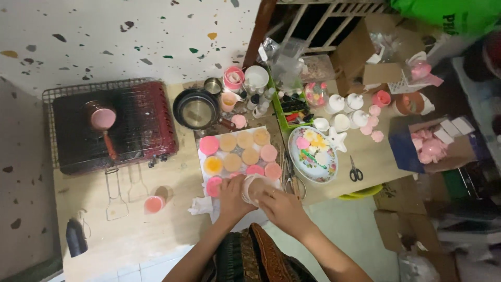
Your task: Pouring colored wax and adding scents to candle molds.
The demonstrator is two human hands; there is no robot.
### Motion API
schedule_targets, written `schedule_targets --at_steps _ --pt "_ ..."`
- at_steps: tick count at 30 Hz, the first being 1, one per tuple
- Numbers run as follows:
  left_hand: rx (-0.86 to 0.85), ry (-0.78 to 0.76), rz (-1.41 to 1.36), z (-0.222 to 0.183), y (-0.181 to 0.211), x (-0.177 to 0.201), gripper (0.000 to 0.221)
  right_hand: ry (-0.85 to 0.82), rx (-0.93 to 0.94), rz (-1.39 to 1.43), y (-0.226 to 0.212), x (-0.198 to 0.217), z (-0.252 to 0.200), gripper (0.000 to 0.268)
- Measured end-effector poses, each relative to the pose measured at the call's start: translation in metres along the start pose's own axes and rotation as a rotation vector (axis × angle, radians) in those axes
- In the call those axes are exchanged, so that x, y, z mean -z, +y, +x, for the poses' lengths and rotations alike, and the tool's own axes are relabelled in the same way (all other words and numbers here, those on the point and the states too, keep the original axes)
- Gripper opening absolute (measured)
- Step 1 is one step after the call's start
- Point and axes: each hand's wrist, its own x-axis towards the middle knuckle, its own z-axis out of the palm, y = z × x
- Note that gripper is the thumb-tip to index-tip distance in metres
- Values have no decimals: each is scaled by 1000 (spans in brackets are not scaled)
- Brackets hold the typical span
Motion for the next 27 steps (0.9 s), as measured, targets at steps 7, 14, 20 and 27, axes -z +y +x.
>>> schedule_targets --at_steps 7,14,20,27 --pt "-82 51 26 13 16 -7 98 106 -37 71 2 23 0 13" --pt "-111 55 3 18 18 -15 103 105 -74 64 11 32 -5 12" --pt "-114 38 63 23 26 -15 103 96 -46 31 14 36 -7 15" --pt "-107 20 89 24 32 -20 102 87 -69 30 19 36 -10 10"
